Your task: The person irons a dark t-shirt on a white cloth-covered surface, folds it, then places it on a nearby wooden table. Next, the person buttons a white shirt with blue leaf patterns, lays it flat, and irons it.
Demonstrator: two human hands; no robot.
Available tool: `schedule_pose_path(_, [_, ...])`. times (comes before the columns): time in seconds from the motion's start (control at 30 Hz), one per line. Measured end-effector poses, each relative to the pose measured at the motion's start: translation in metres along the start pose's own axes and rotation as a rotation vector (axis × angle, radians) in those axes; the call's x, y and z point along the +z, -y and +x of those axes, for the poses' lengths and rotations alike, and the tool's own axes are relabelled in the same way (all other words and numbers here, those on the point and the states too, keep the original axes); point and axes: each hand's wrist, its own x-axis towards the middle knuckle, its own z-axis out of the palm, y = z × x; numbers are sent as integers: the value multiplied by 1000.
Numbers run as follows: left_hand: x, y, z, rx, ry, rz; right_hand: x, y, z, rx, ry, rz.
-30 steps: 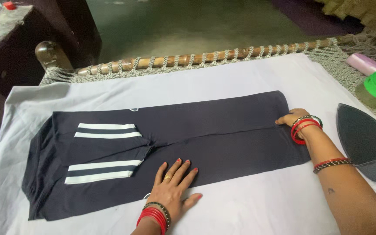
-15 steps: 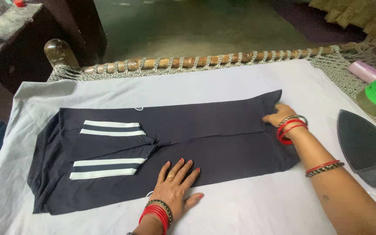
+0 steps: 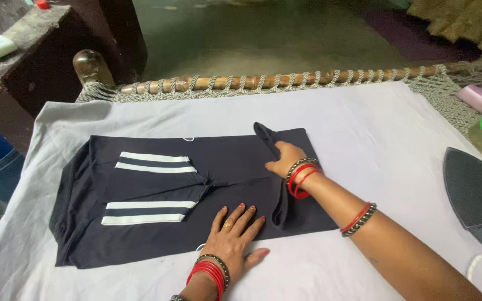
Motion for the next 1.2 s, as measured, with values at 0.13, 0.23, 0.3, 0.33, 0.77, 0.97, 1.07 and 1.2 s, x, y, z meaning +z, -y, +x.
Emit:
schedule_pose_path(0.13, [-3,0,-2,12,-19,-3,13,27,-8,-120,-61,-2])
schedule_pose_path(0.23, [-3,0,-1,-17,60,14,19,43,-16,121,146,167])
schedule_pose_path(0.3, [-1,1,-1,-1,49,23,18,52,-18,69,139,164])
schedule_pose_path(0.33, [2,2,-2,23,15,27,20,56,-20,43,137,163])
schedule_pose_path(0.77, [-4,9,-17,-332,-407,-566,43,4,-16,-95,166,741])
schedule_pose_path(0.97, [-28,22,29,-395,-739,-755,2,-57,-27,-45,-82,842])
schedule_pose_path(1.07, [-43,24,71,-577,-644,-497,-10,-83,-33,20,-215,827])
schedule_pose_path(1.2, [-73,22,112,-917,-268,-479,-18,-115,-33,71,-347,890])
